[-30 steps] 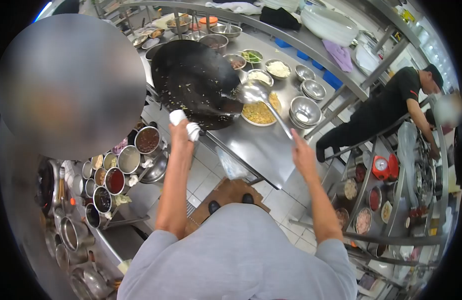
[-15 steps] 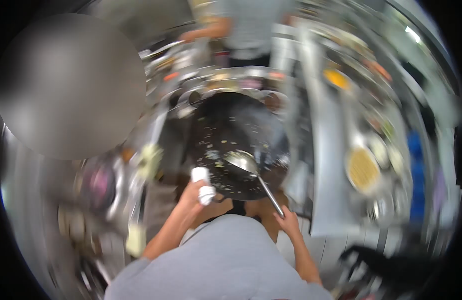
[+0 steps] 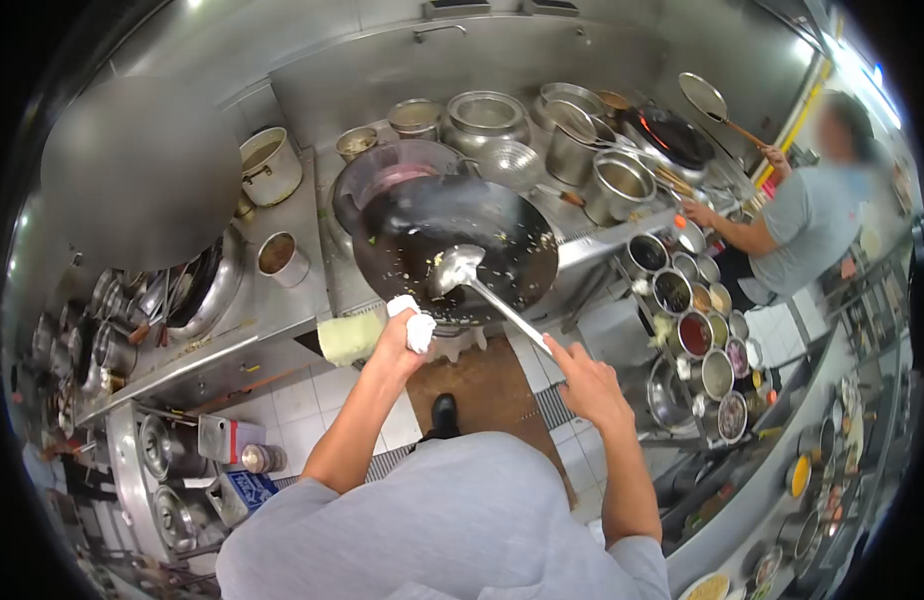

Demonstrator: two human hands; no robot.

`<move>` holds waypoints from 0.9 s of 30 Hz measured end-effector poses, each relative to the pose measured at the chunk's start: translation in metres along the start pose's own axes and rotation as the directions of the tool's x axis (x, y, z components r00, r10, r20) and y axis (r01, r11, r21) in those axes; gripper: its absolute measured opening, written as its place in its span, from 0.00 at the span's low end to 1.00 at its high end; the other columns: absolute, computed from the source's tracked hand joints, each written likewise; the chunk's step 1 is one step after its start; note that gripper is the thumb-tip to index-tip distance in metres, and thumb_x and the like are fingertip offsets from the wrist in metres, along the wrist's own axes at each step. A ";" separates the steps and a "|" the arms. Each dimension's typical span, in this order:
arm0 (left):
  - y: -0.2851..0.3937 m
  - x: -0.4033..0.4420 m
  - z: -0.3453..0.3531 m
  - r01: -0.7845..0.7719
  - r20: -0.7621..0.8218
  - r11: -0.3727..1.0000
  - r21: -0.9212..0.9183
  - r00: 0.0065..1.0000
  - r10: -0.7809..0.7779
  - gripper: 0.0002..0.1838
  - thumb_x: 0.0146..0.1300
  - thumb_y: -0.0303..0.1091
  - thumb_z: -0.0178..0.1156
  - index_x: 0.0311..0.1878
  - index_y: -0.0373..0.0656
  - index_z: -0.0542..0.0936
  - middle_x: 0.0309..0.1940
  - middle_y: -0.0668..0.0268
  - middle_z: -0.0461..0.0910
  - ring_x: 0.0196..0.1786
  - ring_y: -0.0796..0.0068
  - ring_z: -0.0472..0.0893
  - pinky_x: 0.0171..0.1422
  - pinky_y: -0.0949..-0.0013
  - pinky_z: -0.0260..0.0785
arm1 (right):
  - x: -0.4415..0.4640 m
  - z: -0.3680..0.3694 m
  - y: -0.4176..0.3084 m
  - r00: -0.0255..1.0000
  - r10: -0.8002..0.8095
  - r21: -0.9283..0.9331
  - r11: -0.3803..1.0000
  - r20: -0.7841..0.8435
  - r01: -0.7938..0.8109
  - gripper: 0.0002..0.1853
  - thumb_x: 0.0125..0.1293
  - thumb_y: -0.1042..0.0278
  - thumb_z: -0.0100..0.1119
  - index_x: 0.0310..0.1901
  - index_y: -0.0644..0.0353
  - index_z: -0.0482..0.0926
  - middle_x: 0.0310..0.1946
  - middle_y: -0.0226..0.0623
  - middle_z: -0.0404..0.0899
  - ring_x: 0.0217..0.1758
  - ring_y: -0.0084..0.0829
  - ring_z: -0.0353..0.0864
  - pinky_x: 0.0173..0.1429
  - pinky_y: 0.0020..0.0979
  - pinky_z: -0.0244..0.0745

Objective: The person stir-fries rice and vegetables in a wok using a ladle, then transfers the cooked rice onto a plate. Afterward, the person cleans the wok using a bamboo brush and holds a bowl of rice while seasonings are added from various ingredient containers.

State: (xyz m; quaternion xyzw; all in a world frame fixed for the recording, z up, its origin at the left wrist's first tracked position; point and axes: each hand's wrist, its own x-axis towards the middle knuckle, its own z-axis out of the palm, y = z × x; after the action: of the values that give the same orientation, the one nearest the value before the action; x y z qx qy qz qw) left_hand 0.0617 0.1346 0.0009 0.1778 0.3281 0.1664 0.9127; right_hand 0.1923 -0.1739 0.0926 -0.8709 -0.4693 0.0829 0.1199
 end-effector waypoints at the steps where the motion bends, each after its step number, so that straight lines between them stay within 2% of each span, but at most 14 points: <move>1: 0.021 0.013 -0.001 -0.017 -0.014 0.999 -0.027 1.000 0.017 0.05 0.65 0.29 0.49 0.32 0.47 0.70 0.18 0.68 0.74 0.17 0.72 0.75 0.16 0.67 0.65 | 0.022 0.001 -0.002 1.000 -0.012 -0.010 1.000 0.005 0.012 0.36 0.60 0.73 0.60 0.71 0.47 0.64 0.40 0.51 0.80 0.43 0.55 0.81 0.46 0.51 0.76; 4: 0.069 0.077 -0.016 -0.092 -0.077 0.996 0.023 0.993 0.093 0.06 0.65 0.30 0.49 0.30 0.48 0.70 0.18 0.69 0.73 0.16 0.73 0.74 0.16 0.66 0.64 | 0.091 0.024 0.003 0.991 -0.004 0.032 0.999 0.130 0.000 0.38 0.60 0.75 0.58 0.73 0.45 0.61 0.40 0.52 0.80 0.43 0.55 0.81 0.46 0.51 0.76; 6: 0.096 0.139 -0.043 -0.103 -0.037 0.995 0.013 0.994 0.103 0.06 0.65 0.31 0.49 0.30 0.49 0.71 0.18 0.69 0.73 0.16 0.72 0.73 0.16 0.65 0.63 | 0.146 0.052 -0.004 1.000 -0.014 0.010 1.000 -0.012 0.014 0.38 0.61 0.76 0.55 0.73 0.43 0.61 0.39 0.53 0.80 0.42 0.55 0.82 0.46 0.52 0.77; 11: 0.135 0.255 -0.063 -0.041 0.043 0.996 -0.082 0.998 0.045 0.05 0.65 0.32 0.51 0.31 0.50 0.71 0.19 0.69 0.73 0.18 0.72 0.74 0.19 0.63 0.66 | 0.281 0.097 -0.029 0.996 0.036 -0.052 0.998 -0.085 -0.041 0.35 0.66 0.73 0.48 0.75 0.45 0.58 0.40 0.56 0.80 0.43 0.56 0.82 0.48 0.51 0.77; 13: 0.138 0.291 -0.064 -0.088 0.044 0.994 -0.069 0.995 0.091 0.05 0.64 0.33 0.53 0.31 0.50 0.72 0.19 0.70 0.74 0.19 0.71 0.75 0.20 0.64 0.67 | 0.311 0.121 -0.024 0.999 0.007 0.048 0.999 -0.050 -0.005 0.36 0.65 0.72 0.49 0.76 0.45 0.55 0.40 0.59 0.79 0.43 0.58 0.82 0.50 0.50 0.77; 14: 0.145 0.305 -0.061 -0.031 0.049 0.994 -0.109 0.998 0.037 0.04 0.64 0.34 0.54 0.32 0.50 0.73 0.20 0.69 0.74 0.20 0.69 0.76 0.20 0.64 0.67 | 0.320 0.129 -0.022 0.999 0.022 0.046 0.999 -0.050 -0.020 0.36 0.65 0.72 0.49 0.76 0.45 0.55 0.40 0.59 0.79 0.43 0.58 0.82 0.50 0.50 0.77; 16: 0.150 0.322 -0.062 -0.072 -0.040 0.995 -0.064 0.997 0.069 0.04 0.64 0.35 0.53 0.33 0.50 0.73 0.21 0.68 0.75 0.21 0.67 0.76 0.21 0.63 0.67 | 0.338 0.142 -0.024 0.993 0.098 0.140 0.984 0.068 -0.107 0.39 0.67 0.67 0.54 0.77 0.42 0.51 0.47 0.60 0.79 0.53 0.59 0.78 0.59 0.52 0.71; 18: 0.149 0.331 -0.070 -0.081 -0.065 0.996 0.028 0.994 0.083 0.04 0.65 0.35 0.53 0.33 0.50 0.74 0.22 0.67 0.75 0.23 0.67 0.77 0.24 0.62 0.69 | 0.346 0.145 -0.022 0.990 0.097 0.175 0.978 0.101 -0.114 0.39 0.67 0.67 0.54 0.78 0.42 0.49 0.48 0.61 0.78 0.55 0.60 0.77 0.61 0.52 0.70; 19: 0.149 0.348 -0.092 -0.043 0.038 0.999 0.031 0.998 0.042 0.11 0.66 0.45 0.56 0.38 0.47 0.76 0.27 0.64 0.78 0.28 0.61 0.78 0.27 0.64 0.72 | 0.348 0.145 -0.017 0.988 0.088 0.210 0.971 0.125 -0.113 0.40 0.67 0.67 0.55 0.78 0.42 0.48 0.49 0.62 0.78 0.56 0.61 0.75 0.62 0.52 0.69; 21: 0.147 0.307 -0.069 -0.068 -0.018 0.997 0.033 0.997 0.069 0.16 0.66 0.51 0.60 0.39 0.47 0.77 0.29 0.63 0.79 0.29 0.63 0.79 0.29 0.64 0.74 | 0.344 0.147 0.000 0.979 0.119 0.223 0.962 0.167 -0.155 0.40 0.66 0.69 0.57 0.77 0.43 0.51 0.52 0.64 0.76 0.57 0.58 0.76 0.61 0.49 0.71; 23: 0.141 0.264 -0.072 -0.117 -0.037 0.993 -0.012 0.993 0.116 0.19 0.66 0.54 0.61 0.43 0.47 0.78 0.32 0.62 0.81 0.32 0.64 0.81 0.31 0.66 0.75 | 0.347 0.154 0.025 0.997 0.073 0.679 0.732 0.006 -0.057 0.38 0.66 0.70 0.58 0.76 0.45 0.56 0.58 0.62 0.74 0.60 0.50 0.77 0.63 0.43 0.71; 24: 0.138 0.235 -0.081 -0.104 -0.074 0.994 0.014 0.992 0.105 0.19 0.68 0.54 0.58 0.44 0.47 0.79 0.32 0.63 0.82 0.33 0.65 0.81 0.33 0.66 0.76 | 0.337 0.155 0.030 0.990 0.108 0.814 0.565 0.089 -0.135 0.35 0.68 0.69 0.58 0.75 0.50 0.58 0.66 0.56 0.70 0.65 0.42 0.75 0.67 0.37 0.68; 25: 0.133 0.205 -0.092 -0.092 -0.106 0.995 0.043 0.990 0.096 0.19 0.69 0.54 0.56 0.46 0.48 0.80 0.33 0.64 0.83 0.35 0.65 0.82 0.36 0.65 0.76 | 0.331 0.159 0.040 0.992 0.096 0.819 0.560 0.087 -0.126 0.35 0.68 0.69 0.58 0.75 0.50 0.58 0.66 0.56 0.70 0.65 0.42 0.75 0.67 0.37 0.68; 27: 0.110 0.149 -0.118 -0.140 -0.130 0.987 -0.076 0.983 0.129 0.21 0.70 0.54 0.54 0.49 0.45 0.78 0.38 0.61 0.83 0.39 0.62 0.83 0.37 0.63 0.78 | 0.321 0.181 0.075 0.980 0.185 0.868 0.496 -0.068 -0.033 0.34 0.70 0.69 0.57 0.76 0.54 0.57 0.68 0.49 0.70 0.69 0.41 0.73 0.69 0.35 0.67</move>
State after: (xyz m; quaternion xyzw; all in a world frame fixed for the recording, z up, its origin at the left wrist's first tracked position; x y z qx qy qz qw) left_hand 0.0727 0.3200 -0.1168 0.1498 0.3645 0.2522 0.8838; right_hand 0.3801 0.0787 -0.1128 -0.7266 -0.2987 0.2464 0.5676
